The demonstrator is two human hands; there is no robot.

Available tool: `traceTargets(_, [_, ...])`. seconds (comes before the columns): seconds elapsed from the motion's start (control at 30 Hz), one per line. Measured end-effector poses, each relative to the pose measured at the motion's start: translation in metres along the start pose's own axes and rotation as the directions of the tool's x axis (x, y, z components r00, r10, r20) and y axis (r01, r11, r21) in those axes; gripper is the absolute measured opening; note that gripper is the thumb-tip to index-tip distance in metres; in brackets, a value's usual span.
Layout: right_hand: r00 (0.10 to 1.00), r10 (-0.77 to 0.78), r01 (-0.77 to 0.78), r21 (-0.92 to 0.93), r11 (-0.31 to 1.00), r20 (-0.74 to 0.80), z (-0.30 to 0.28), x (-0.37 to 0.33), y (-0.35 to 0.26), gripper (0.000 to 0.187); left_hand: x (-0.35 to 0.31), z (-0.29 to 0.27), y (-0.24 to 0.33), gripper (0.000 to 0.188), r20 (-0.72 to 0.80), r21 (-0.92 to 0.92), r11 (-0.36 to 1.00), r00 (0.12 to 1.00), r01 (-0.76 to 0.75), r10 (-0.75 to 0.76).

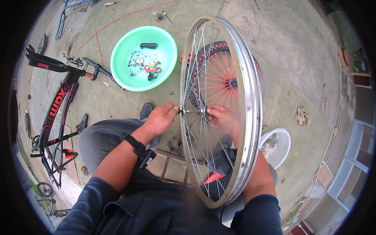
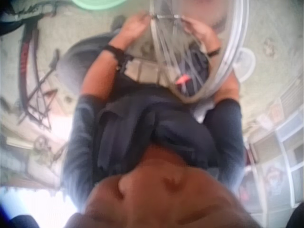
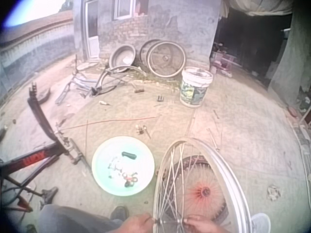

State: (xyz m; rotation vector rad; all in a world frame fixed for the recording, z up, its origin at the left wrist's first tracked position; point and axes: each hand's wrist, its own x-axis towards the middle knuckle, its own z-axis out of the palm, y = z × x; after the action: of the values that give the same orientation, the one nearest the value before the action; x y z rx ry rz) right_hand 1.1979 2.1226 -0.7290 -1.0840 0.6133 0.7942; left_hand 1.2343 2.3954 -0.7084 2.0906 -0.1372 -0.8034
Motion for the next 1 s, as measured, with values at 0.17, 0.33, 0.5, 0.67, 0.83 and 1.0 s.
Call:
traceTargets(0.17, [0.999, -0.017, 0.017, 0.024, 1.0, 0.032, -0.0003, -0.0011, -0.0003, 0.011, -0.003, 0.0029, 0.0004, 0.029, -0.056, -0.053, 0.998, 0.998, -0.031, 0.028])
traceTargets(0.33, [1.0, -0.012, 0.012, 0.01, 1.0, 0.023, -0.0007, -0.0015, -0.0005, 0.011, 0.0004, 0.0027, -0.0031, 0.026, -0.019, -0.047, 0.998, 0.999, -0.029, 0.028])
traceTargets(0.5, [1.0, -0.007, 0.007, 0.011, 1.0, 0.023, -0.0024, -0.0012, -0.0001, 0.01, 0.0006, 0.0021, -0.0025, 0.026, -0.001, -0.04, 0.999, 1.0, 0.0, 0.0])
traceTargets(0.67, [1.0, -0.019, 0.018, 0.012, 1.0, 0.011, -0.0039, 0.0016, 0.0027, 0.01, -0.0026, 0.0043, -0.0012, 0.03, -0.083, -0.054, 0.996, 0.994, -0.073, 0.068])
traceTargets(0.83, [1.0, -0.017, 0.016, 0.017, 1.0, 0.023, -0.0059, 0.0021, 0.0042, 0.011, 0.0016, 0.0014, -0.0033, 0.025, 0.014, -0.013, 1.0, 1.0, 0.024, -0.024])
traceTargets(1.0, [0.999, -0.027, 0.027, -0.026, 0.999, 0.016, -0.006, 0.0033, 0.0045, 0.013, -0.0019, 0.0041, -0.0017, 0.028, -0.067, -0.052, 0.998, 0.998, -0.023, 0.02])
